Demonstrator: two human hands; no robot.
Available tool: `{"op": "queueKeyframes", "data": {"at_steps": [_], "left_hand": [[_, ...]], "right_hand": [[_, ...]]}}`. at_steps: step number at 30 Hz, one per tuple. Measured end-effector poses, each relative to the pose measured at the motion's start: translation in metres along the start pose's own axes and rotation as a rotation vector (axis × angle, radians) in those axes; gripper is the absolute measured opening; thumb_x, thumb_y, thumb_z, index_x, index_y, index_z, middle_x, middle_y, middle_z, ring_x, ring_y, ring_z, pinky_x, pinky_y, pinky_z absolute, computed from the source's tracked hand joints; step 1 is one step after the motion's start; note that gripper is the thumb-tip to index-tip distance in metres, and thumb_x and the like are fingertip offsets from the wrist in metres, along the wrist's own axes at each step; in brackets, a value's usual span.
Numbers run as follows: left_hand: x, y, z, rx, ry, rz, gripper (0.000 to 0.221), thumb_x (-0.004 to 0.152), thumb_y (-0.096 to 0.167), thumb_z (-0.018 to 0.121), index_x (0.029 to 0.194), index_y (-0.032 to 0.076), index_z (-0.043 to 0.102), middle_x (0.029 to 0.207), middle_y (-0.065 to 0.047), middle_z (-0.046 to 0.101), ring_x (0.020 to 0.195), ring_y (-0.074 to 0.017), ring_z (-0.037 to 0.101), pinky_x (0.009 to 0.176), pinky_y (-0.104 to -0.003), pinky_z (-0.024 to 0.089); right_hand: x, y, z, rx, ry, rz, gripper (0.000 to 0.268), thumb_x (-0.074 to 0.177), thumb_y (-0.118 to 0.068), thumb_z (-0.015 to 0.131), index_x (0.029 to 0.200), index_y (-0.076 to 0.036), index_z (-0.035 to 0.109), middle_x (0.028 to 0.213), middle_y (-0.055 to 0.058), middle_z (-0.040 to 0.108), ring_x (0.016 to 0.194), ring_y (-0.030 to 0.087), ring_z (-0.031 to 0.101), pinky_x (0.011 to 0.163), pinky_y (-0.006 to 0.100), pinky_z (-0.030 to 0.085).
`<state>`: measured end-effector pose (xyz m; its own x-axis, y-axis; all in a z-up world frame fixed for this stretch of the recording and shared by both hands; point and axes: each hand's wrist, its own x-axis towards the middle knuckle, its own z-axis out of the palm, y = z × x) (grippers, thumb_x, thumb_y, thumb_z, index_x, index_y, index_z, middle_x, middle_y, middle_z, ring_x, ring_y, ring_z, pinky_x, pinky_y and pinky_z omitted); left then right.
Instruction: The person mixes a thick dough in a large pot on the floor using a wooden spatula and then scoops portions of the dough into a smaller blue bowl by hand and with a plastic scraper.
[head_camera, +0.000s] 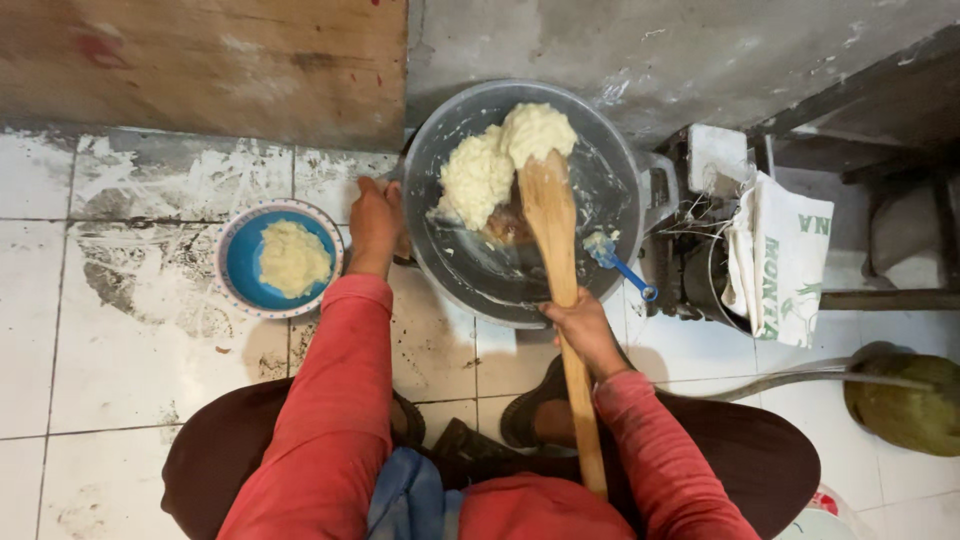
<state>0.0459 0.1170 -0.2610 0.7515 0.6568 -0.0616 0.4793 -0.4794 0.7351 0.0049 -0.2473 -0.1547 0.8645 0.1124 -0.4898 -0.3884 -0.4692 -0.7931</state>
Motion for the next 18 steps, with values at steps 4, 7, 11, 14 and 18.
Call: {"op": "queueKeyframes", "data": {"at_steps": [4,7,11,14,18], "left_hand": [[-0.002,0.009,-0.007,-0.031,-0.019,-0.011,0.044,0.101,0.035,0.061,0.119,-0.004,0.047,0.095,-0.035,0.069,0.092,-0.0536,0.066,0.079,-0.06,0.053],[-0.007,0.014,-0.013,-0.043,-0.016,-0.003,0.042,0.101,0.035,0.06,0.116,-0.003,0.049,0.096,-0.033,0.07,0.094,-0.0531,0.066,0.081,-0.06,0.053],[0.0,0.026,-0.031,0.067,-0.218,-0.094,0.06,0.103,0.052,0.051,0.127,-0.003,0.05,0.112,-0.032,0.068,0.109,-0.0485,0.065,0.095,-0.055,0.051],[0.037,0.033,-0.07,0.189,-0.446,-0.163,0.087,0.099,0.072,0.042,0.143,-0.003,0.042,0.135,-0.031,0.057,0.129,-0.0437,0.055,0.11,-0.05,0.043],[0.094,-0.002,-0.147,0.476,-0.573,-0.001,0.092,0.096,0.074,0.045,0.151,0.001,0.032,0.147,-0.027,0.043,0.136,-0.0444,0.042,0.112,-0.051,0.035]], "right_hand": [[-0.011,-0.017,-0.011,0.048,0.006,-0.069,0.031,0.081,-0.013,0.079,0.101,0.0,0.059,0.071,0.003,0.064,0.048,0.012,0.055,0.04,0.028,0.047],[-0.022,-0.035,-0.029,0.026,0.049,-0.057,0.034,0.081,-0.012,0.08,0.101,0.001,0.057,0.072,0.005,0.064,0.046,0.013,0.054,0.039,0.028,0.047],[-0.057,-0.063,-0.058,0.065,0.1,-0.16,0.036,0.085,-0.015,0.079,0.103,0.001,0.053,0.071,0.005,0.063,0.049,0.01,0.057,0.04,0.025,0.049],[-0.08,-0.088,-0.081,-0.012,0.149,-0.131,0.037,0.084,-0.016,0.079,0.106,-0.002,0.053,0.072,0.004,0.062,0.044,0.012,0.056,0.037,0.027,0.046],[-0.109,-0.106,-0.109,-0.097,0.127,-0.133,0.035,0.084,-0.016,0.079,0.106,-0.001,0.056,0.073,0.004,0.063,0.046,0.011,0.056,0.04,0.027,0.046]]}}
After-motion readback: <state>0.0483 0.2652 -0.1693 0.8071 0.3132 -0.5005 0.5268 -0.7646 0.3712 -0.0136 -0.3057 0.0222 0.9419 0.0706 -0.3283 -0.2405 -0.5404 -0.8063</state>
